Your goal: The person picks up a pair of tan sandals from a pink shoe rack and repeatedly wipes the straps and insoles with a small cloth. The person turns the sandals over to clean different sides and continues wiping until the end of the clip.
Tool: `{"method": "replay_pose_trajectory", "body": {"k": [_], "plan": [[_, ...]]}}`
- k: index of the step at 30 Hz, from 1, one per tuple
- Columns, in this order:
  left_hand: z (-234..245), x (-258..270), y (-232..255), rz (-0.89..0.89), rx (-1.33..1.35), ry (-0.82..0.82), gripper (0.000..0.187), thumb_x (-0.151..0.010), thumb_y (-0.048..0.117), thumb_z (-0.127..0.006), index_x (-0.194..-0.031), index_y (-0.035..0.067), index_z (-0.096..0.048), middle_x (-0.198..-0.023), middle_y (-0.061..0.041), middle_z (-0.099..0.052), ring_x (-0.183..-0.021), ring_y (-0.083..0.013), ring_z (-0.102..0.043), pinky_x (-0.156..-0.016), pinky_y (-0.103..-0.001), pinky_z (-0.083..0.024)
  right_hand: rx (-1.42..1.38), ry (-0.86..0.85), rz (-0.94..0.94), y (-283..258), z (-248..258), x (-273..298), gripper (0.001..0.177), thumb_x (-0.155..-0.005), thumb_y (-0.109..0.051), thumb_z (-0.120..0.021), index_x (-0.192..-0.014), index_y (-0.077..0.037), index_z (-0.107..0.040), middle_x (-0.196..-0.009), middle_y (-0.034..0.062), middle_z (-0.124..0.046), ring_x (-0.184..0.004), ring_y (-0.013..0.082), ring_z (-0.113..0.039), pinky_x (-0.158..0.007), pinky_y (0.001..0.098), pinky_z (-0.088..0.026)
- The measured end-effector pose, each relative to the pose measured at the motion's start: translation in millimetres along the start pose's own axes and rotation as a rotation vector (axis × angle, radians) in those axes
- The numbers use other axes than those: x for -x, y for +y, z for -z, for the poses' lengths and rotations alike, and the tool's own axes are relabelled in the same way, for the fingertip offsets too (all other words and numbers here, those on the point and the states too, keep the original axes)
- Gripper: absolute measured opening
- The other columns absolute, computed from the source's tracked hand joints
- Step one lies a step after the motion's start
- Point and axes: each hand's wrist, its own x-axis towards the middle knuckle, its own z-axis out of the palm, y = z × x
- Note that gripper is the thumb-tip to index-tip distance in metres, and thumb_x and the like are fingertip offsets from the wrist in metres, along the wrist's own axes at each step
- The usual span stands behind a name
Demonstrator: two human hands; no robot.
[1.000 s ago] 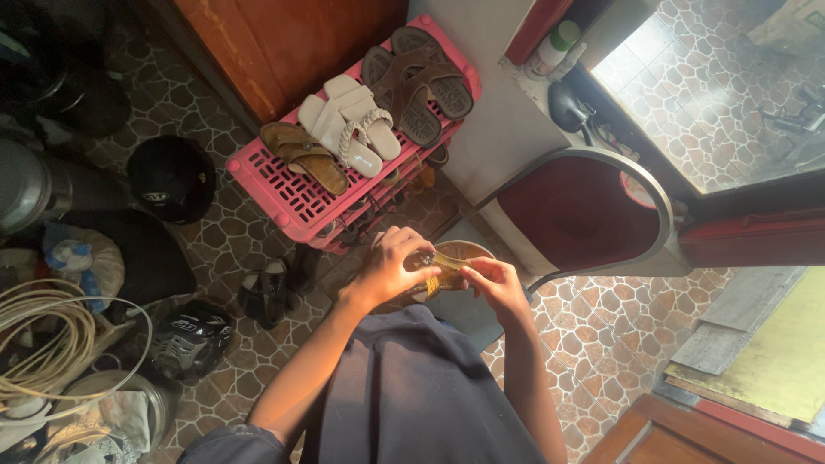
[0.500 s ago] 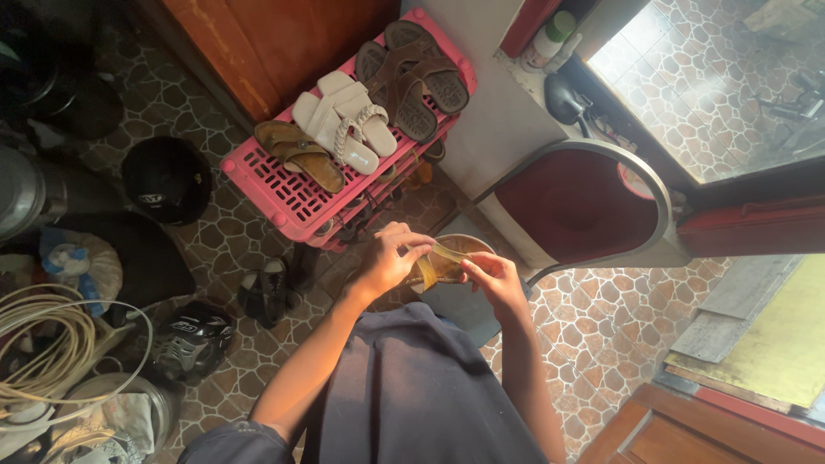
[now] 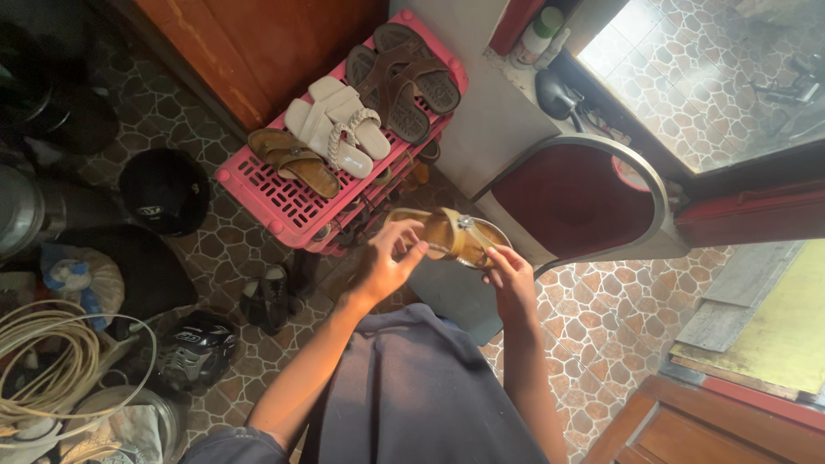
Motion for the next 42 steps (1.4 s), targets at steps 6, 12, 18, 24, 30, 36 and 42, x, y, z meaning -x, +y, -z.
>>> {"method": "replay_pose_trajectory", "body": {"k": [6, 12, 18, 24, 30, 36, 42], "plan": [[-18.3, 1.4, -1.6, -0.159, -0.032, -0.084, 0.036, -0.090, 0.018, -0.077, -0.123, 0.007, -0.069, -0.102, -0.007, -0.069, -0.077, -0.0201, -0.061, -0.068, -0.032, -0.052, -0.180, -0.032, -0.089, 11.1, 12.9, -4.5, 0.023, -0.100, -0.016, -0.062, -0.118, -0.001, -0.063, -0.083, 0.0080, -0.072, -0.045, 0.0029, -0.042, -0.059, 0.0242, -0.045], [-21.4, 1.1, -2.0, -0.051, -0.042, -0.163, 0.037, -0.089, 0.020, -0.076, -0.121, 0.004, -0.067, -0.111, -0.008, -0.072, -0.075, -0.0196, -0.065, -0.066, -0.032, -0.054, -0.127, -0.091, -0.034, 11.0, 7.9, 3.6, 0.026, -0.100, -0.013, -0.063, -0.122, 0.000, -0.067, -0.087, 0.0091, -0.073, -0.060, 0.0050, -0.054, -0.064, 0.0252, -0.047], [-22.9, -1.2, 1.4, -0.076, -0.080, -0.118, 0.026, -0.094, 0.021, -0.073, -0.115, 0.006, -0.072, -0.106, -0.008, -0.075, -0.086, -0.0217, -0.071, -0.070, -0.032, -0.055, -0.082, -0.102, -0.002, 7.2, 2.2, 8.1, 0.023, -0.100, -0.013, -0.065, -0.119, 0.000, -0.066, -0.088, 0.0072, -0.072, -0.079, 0.0119, -0.065, -0.067, 0.0267, -0.048], [-23.2, 0.3, 7.6, -0.048, -0.216, -0.169, 0.027, -0.091, 0.024, -0.076, -0.114, 0.009, -0.072, -0.109, -0.010, -0.074, -0.093, -0.0290, -0.073, -0.078, -0.038, -0.057, 0.074, -0.081, 0.033, 1.3, -3.4, 2.2, 0.031, -0.102, -0.016, -0.066, -0.127, 0.002, -0.067, -0.093, 0.0094, -0.075, -0.060, 0.0064, -0.047, -0.063, 0.0255, -0.046], [-21.2, -0.8, 10.4, -0.127, -0.272, -0.078, 0.045, -0.086, 0.015, -0.075, -0.128, 0.006, -0.062, -0.123, -0.014, -0.067, -0.113, -0.0351, -0.066, -0.095, -0.042, -0.054, 0.351, -0.158, -0.005, -13.8, -16.2, 8.9, 0.062, -0.089, -0.011, -0.073, -0.147, -0.003, -0.052, -0.103, 0.0071, -0.076, -0.072, 0.0051, -0.056, -0.058, 0.0226, -0.040], [-22.8, 4.4, 14.6, -0.154, -0.310, -0.220, 0.049, -0.088, 0.011, -0.071, -0.135, 0.005, -0.059, -0.139, -0.016, -0.062, -0.122, -0.0362, -0.062, -0.099, -0.044, -0.051, 0.291, -0.367, 0.109, -24.1, -32.7, 22.7, 0.091, -0.086, 0.000, -0.075, -0.160, -0.017, -0.025, -0.111, 0.0085, -0.069, -0.101, 0.0122, -0.069, -0.085, 0.0245, -0.057], [-31.5, 3.8, 17.0, -0.133, -0.320, -0.288, 0.043, -0.095, 0.018, -0.067, -0.136, 0.005, -0.059, -0.139, -0.016, -0.061, -0.121, -0.0371, -0.063, -0.097, -0.045, -0.052, 0.530, -0.390, 0.116, -35.1, -43.3, 29.4, 0.099, -0.083, 0.003, -0.076, -0.164, -0.021, -0.024, -0.102, 0.0083, -0.065, -0.088, 0.0107, -0.063, -0.077, 0.0248, -0.052]]}}
